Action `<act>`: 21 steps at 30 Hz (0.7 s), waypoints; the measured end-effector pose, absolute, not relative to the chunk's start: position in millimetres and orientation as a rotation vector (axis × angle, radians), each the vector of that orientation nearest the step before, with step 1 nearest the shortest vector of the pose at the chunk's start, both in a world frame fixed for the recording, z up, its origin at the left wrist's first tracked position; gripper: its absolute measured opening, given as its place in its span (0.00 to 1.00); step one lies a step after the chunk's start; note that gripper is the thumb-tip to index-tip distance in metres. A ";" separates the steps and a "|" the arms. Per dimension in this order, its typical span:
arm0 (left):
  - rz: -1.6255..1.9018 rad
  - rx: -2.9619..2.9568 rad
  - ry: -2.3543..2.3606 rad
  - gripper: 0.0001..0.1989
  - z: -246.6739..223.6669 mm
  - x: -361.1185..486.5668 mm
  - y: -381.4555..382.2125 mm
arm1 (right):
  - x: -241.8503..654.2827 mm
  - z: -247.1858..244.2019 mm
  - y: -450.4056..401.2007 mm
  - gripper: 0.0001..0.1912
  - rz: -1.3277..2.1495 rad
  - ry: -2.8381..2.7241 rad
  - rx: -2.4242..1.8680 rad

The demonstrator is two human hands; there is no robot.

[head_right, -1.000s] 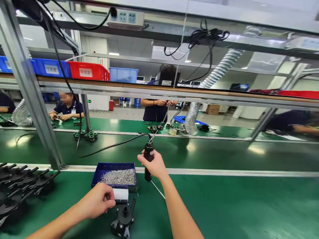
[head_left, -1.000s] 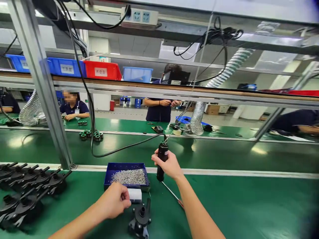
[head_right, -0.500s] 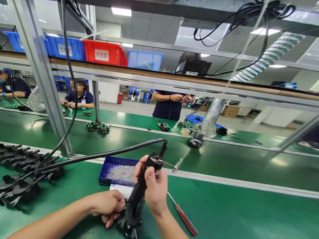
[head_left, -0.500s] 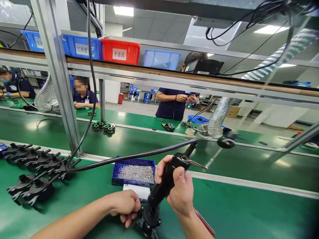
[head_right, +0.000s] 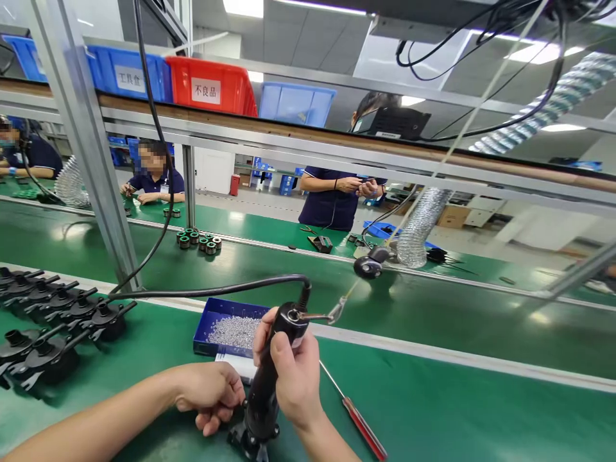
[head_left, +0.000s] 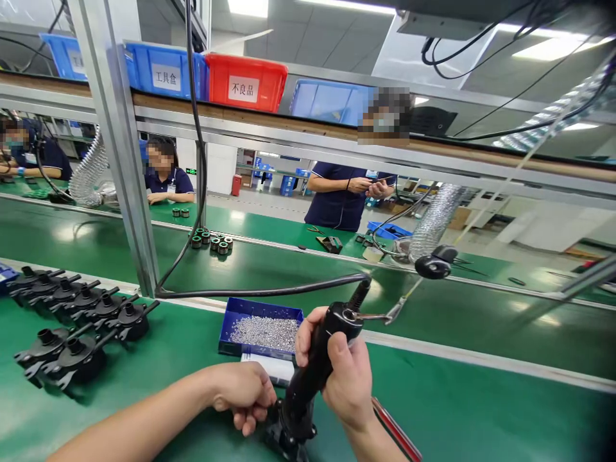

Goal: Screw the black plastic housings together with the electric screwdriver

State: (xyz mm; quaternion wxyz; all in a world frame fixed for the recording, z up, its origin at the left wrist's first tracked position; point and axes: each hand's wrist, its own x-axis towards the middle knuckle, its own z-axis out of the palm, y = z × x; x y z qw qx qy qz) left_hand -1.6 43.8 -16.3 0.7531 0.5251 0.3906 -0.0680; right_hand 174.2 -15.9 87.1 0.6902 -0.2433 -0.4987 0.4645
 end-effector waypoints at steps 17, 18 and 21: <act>-0.068 1.253 1.036 0.23 10.5 0.5 26.8 | 172.3 82.3 -18.0 0.17 0.950 -1.244 -0.522; -0.042 1.282 1.060 0.25 6.8 2.9 24.0 | 175.1 82.2 -16.7 0.17 0.961 -1.260 -0.518; 0.032 1.325 1.103 0.28 -1.3 8.1 16.4 | 186.1 86.6 -12.7 0.19 1.135 -1.345 -0.451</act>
